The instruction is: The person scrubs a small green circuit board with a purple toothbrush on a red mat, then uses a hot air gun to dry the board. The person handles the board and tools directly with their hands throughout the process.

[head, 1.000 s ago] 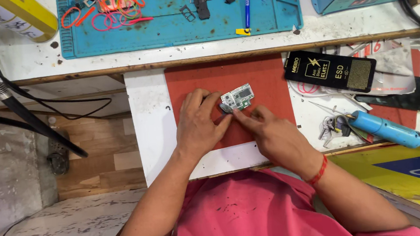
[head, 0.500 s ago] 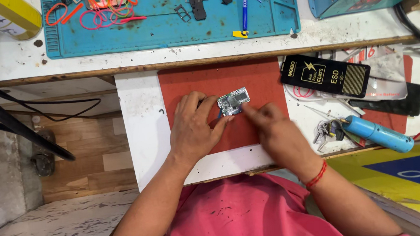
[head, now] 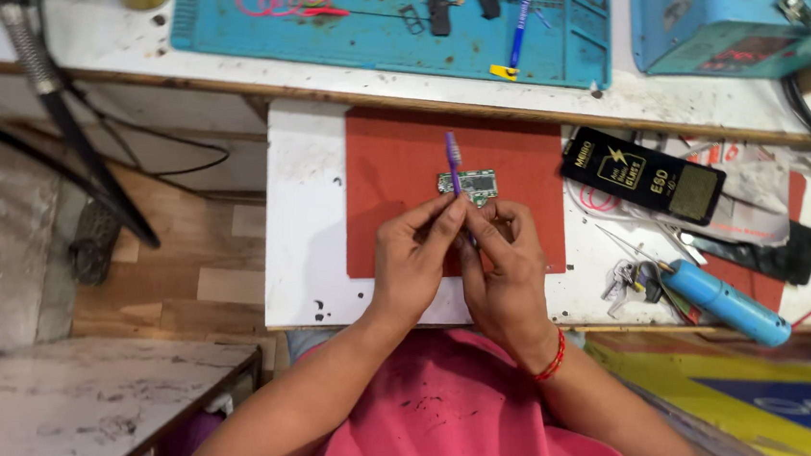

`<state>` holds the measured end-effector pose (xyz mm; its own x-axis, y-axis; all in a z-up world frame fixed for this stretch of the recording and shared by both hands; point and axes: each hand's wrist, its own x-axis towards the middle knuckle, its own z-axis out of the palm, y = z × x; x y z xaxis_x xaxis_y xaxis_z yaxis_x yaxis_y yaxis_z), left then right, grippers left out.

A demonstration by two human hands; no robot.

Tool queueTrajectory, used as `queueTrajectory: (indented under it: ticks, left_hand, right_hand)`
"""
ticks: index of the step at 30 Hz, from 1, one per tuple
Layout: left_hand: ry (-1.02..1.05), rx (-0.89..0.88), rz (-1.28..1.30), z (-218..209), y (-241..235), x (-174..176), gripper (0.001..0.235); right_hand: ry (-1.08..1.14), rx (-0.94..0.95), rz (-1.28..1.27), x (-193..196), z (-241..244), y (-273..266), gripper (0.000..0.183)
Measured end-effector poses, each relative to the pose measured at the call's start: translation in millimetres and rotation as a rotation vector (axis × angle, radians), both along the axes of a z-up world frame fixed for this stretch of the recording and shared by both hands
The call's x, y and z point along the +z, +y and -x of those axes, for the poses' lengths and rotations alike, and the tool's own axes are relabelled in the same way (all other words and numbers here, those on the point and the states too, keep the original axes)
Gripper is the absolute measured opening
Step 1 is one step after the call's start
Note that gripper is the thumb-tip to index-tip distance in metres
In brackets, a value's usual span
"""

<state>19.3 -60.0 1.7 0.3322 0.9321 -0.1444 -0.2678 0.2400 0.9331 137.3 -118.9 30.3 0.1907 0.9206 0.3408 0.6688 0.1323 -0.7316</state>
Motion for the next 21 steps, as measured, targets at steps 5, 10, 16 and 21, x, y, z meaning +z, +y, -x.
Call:
queueTrajectory:
  ticks: [5,10,16,21]
  left_hand:
    - [-0.171,0.070,0.137,2.8,-6.7,-14.1,0.031]
    - [0.351,-0.069,-0.156,21.3,-12.7,-6.6,0.028]
    - [0.275,-0.402,-0.175,55.2,-17.4,29.0,0.053]
    - [0.939,-0.123,-0.792,56.7,-29.8,18.0,0.051]
  right_hand:
    - [0.086,0.118,-0.015,17.1,-16.8,7.6,0.044]
    - [-0.125,0.623,0.054,51.1,-81.5,63.8,0.035]
    - [0.420,0.670,0.369,41.4,-102.6,81.5,0.022]
    - [-0.313,0.631,0.168,15.8,-108.4,82.4,0.047]
